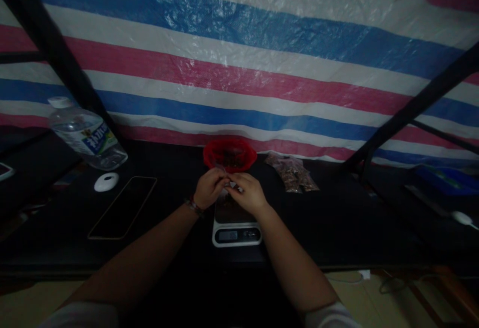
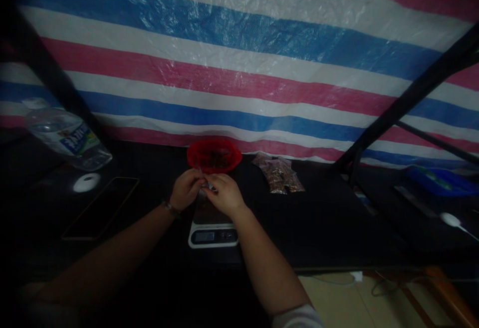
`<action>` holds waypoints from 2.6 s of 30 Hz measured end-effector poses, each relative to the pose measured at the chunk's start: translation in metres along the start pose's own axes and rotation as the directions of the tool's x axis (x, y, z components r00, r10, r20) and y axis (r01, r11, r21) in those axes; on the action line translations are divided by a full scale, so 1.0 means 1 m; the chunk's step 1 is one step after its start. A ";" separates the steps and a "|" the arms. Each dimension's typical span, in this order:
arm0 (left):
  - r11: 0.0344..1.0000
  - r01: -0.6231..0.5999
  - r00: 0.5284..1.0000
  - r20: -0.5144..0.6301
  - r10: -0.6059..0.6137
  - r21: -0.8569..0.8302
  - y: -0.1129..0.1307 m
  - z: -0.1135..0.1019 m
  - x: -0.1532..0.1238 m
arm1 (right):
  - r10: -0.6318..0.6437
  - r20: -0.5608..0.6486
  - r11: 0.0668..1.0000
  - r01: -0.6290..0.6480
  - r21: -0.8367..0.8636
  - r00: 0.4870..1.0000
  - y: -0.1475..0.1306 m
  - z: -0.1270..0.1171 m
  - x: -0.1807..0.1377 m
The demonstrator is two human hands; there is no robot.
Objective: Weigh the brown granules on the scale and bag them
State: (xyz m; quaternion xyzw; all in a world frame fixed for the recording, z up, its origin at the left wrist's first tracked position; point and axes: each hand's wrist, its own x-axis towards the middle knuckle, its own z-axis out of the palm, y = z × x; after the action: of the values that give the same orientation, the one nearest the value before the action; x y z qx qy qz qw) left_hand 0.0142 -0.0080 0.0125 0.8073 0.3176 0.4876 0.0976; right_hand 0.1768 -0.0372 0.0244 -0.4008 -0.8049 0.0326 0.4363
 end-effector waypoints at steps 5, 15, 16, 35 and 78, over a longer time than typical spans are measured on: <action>0.999 -0.022 1.000 -0.014 0.023 0.030 0.002 0.000 0.000 | 0.078 -0.052 0.996 -0.075 0.058 0.996 -0.002 0.003 -0.002; 0.996 -0.093 0.995 -0.033 0.093 0.017 0.002 0.002 0.001 | -0.035 -0.012 0.999 0.035 -0.010 0.999 -0.002 -0.003 -0.001; 0.994 -0.109 0.993 -0.033 0.110 0.012 0.002 0.002 0.002 | -0.038 -0.015 0.999 0.037 -0.020 0.999 -0.002 -0.003 -0.001; 0.994 -0.111 0.992 -0.054 0.111 0.008 0.000 0.005 0.002 | 0.023 -0.070 0.998 -0.019 0.059 0.997 -0.002 -0.006 0.000; 0.985 0.063 0.996 0.060 -0.073 0.163 0.046 -0.023 0.014 | 0.002 -0.117 0.999 -0.008 -0.049 0.993 -0.024 -0.015 -0.004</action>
State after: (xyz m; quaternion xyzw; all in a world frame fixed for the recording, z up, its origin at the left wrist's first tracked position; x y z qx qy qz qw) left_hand 0.0186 -0.0393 0.0557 0.8168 0.3800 0.4300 0.0589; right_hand 0.1744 -0.0603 0.0411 -0.4148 -0.7775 -0.0097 0.4726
